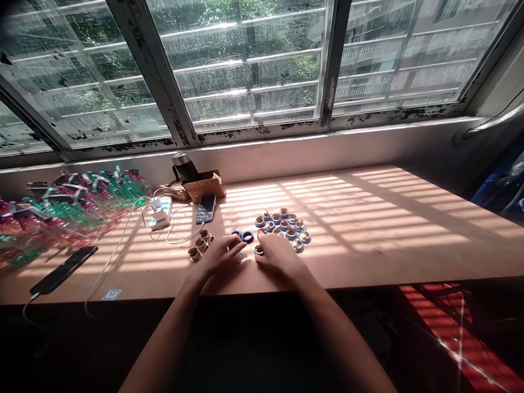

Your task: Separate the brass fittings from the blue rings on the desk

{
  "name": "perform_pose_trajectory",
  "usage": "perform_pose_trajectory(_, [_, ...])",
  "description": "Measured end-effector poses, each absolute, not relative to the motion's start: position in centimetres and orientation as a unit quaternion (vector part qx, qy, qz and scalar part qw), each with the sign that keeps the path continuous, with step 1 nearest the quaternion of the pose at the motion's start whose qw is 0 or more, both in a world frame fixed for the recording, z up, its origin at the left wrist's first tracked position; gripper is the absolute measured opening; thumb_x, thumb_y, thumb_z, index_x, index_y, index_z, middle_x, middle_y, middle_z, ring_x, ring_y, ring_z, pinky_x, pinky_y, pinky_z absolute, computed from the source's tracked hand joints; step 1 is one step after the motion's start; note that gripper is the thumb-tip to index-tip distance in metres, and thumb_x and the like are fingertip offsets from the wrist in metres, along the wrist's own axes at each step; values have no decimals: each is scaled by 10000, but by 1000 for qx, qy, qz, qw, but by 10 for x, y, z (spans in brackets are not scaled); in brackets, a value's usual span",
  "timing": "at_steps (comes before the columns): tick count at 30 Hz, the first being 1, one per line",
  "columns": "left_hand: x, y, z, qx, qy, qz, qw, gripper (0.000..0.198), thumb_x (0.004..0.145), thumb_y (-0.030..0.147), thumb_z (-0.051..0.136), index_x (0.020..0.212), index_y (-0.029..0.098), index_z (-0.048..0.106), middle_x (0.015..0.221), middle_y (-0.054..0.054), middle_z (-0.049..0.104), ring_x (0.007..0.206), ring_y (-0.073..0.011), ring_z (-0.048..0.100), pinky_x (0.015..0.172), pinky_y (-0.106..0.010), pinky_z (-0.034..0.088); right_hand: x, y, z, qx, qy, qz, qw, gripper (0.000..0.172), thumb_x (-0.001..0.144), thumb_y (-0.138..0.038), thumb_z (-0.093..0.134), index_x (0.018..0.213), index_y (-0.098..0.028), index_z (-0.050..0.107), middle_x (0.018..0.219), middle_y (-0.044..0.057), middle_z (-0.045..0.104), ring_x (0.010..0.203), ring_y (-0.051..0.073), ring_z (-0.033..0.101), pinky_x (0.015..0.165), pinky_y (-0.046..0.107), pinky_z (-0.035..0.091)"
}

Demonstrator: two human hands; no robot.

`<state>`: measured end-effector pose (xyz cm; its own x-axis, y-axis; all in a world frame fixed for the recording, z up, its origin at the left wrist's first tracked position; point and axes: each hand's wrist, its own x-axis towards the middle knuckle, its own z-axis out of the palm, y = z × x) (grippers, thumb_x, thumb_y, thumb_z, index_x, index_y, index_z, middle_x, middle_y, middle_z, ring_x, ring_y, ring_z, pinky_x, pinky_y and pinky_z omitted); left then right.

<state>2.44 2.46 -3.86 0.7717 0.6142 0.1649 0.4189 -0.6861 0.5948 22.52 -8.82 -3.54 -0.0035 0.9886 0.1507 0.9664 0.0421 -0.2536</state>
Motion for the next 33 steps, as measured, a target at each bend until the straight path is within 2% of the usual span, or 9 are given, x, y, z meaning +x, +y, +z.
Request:
perform_pose_trajectory(5, [30, 20, -41, 896, 277, 203, 282, 437, 1018, 560, 470, 916, 200, 697, 763, -29, 669, 692, -177, 577, 664, -285, 390, 225, -82, -36, -667, -717, 51, 195, 213, 930, -361, 658, 1048, -198, 587, 983, 91, 759, 860, 240, 686, 675, 302, 333])
perform_pose_trajectory(9, [35, 16, -51, 876, 299, 252, 282, 394, 1054, 495, 417, 1069, 214, 692, 839, -54, 715, 733, -195, 638, 706, -297, 440, 224, -78, -39, -653, -703, 54, 276, 205, 941, -369, 659, 1040, -213, 570, 928, 42, 740, 813, 199, 665, 678, 276, 341])
perform_pose_trajectory(13, [39, 13, -54, 861, 289, 304, 287, 338, 1047, 430, 457, 1242, 216, 632, 991, -62, 755, 812, -199, 687, 742, -290, 484, 222, -75, -41, -635, -678, 62, 365, 163, 974, -361, 625, 1022, -222, 555, 853, 6, 719, 743, 175, 657, 664, 262, 365])
perform_pose_trajectory(17, [41, 12, -55, 858, 263, 322, 303, 319, 1039, 412, 500, 1250, 218, 639, 1097, -83, 761, 924, -214, 718, 815, -300, 532, 222, -73, -43, -620, -658, 87, 419, 204, 992, -376, 620, 1104, -220, 551, 825, -4, 720, 718, 177, 673, 666, 257, 405])
perform_pose_trajectory(20, [41, 14, -60, 844, 256, 349, 318, 316, 1035, 417, 533, 1260, 211, 614, 1088, -94, 758, 969, -221, 733, 844, -310, 554, 222, -73, -42, -610, -658, 108, 428, 232, 1018, -374, 598, 1186, -221, 546, 840, -1, 744, 719, 180, 692, 693, 261, 441])
perform_pose_trajectory(23, [41, 18, -65, 825, 256, 383, 328, 332, 1027, 418, 558, 1285, 210, 575, 1130, -106, 737, 986, -218, 734, 850, -321, 570, 222, -73, -41, -596, -668, 116, 431, 285, 1015, -347, 609, 1265, -223, 552, 942, 23, 780, 757, 181, 716, 731, 267, 469])
perform_pose_trajectory(26, [41, 20, -68, 810, 260, 403, 337, 309, 1021, 432, 570, 1228, 203, 576, 1120, -114, 725, 966, -216, 732, 832, -330, 581, 221, -73, -42, -580, -678, 117, 436, 338, 994, -310, 635, 1314, -231, 562, 1024, 30, 791, 795, 177, 732, 750, 267, 483])
perform_pose_trajectory(33, [41, 23, -72, 808, 241, 386, 374, 337, 1027, 453, 569, 1247, 200, 601, 1193, -128, 732, 1078, -237, 732, 929, -354, 577, 220, -73, -43, -586, -682, 97, 428, 323, 943, -275, 674, 1252, -233, 593, 989, 18, 776, 805, 170, 737, 788, 268, 499])
